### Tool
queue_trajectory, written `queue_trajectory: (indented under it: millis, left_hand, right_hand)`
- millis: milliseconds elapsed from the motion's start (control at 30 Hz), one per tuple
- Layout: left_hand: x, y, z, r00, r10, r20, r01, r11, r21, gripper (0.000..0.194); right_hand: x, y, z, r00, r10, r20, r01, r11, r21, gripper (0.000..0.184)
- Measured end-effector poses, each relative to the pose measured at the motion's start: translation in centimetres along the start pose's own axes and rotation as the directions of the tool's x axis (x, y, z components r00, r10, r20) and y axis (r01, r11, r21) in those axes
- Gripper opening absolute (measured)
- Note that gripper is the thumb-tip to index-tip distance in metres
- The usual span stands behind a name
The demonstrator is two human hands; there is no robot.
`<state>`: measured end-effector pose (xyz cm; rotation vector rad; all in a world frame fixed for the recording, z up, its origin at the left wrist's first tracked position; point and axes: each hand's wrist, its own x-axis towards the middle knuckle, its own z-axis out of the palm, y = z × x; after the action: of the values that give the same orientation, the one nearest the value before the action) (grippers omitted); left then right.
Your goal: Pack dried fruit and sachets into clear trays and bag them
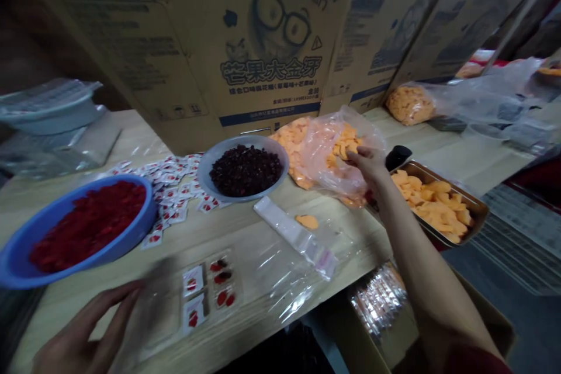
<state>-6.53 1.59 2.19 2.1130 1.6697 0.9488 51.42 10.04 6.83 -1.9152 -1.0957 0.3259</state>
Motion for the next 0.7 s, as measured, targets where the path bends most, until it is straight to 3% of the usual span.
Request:
queue_trajectory:
  millis: [67, 167, 200, 267, 333, 367, 433, 500, 600, 700]
  left_hand:
    - [0.0, 2.1, 0.8, 0.999, 0.031, 0.038, -0.027, 0.996, -0.09, 0.021]
    - [0.2, 5.3, 2.0, 0.994, -0.013, 0.109, 0.044, 0.958, -0.284, 0.021]
    - [0.3, 6.0, 2.4, 0.991, -0.044, 0.124, 0.085, 0.932, -0.352, 0.023]
    - [0.3, 6.3, 2.6, 0.974, -0.086, 0.211, 0.179, 0.863, -0.473, 0.037]
    - [0.0, 5.5, 2.0, 0.953, -0.124, 0.276, 0.257, 0.812, -0.524, 0.041]
    - [-0.4, 4.9, 1.5, 0.944, -0.145, 0.296, 0.287, 0.804, -0.521, 0.036]
    - [-1.4, 3.4, 0.3, 0.931, -0.192, 0.31, 0.328, 0.812, -0.483, 0.025]
    - [-2.4, 2.1, -0.6, 0.923, -0.227, 0.31, 0.354, 0.816, -0.457, 0.022]
    - [-3.6, 0.6, -0.9, 0.917, -0.232, 0.326, 0.37, 0.802, -0.469, 0.021]
    - [-4.0, -0.2, -0.7, 0.909, -0.224, 0.351, 0.373, 0.814, -0.445, 0.017]
  right_hand:
    - [-5.2, -1.9, 1.0, 0.986, -0.061, 0.154, 0.001, 0.932, 0.364, 0.027]
    - [-14.7, -5.3, 5.3, 0.878, -0.057, 0.476, -0.206, 0.852, 0.482, 0.035]
    - [-17.9, -6.5, 7.3, 0.82, -0.075, 0.567, -0.265, 0.829, 0.493, 0.039]
    - [-23.7, -9.0, 11.8, 0.662, -0.139, 0.737, -0.382, 0.783, 0.491, 0.044]
    - [-28.2, -11.2, 16.2, 0.527, -0.261, 0.809, -0.442, 0.729, 0.523, 0.041]
    - [-29.8, -12.0, 18.1, 0.492, -0.306, 0.815, -0.459, 0.705, 0.541, 0.039]
    - [-31.9, -13.2, 21.2, 0.483, -0.348, 0.804, -0.473, 0.669, 0.574, 0.036]
    - [-32.8, -13.6, 23.0, 0.51, -0.348, 0.787, -0.464, 0.658, 0.592, 0.033]
    - [-33.3, -13.2, 23.7, 0.502, -0.373, 0.78, -0.391, 0.707, 0.589, 0.026]
    - [-33.2, -12.5, 23.2, 0.506, -0.387, 0.771, -0.233, 0.799, 0.554, 0.021]
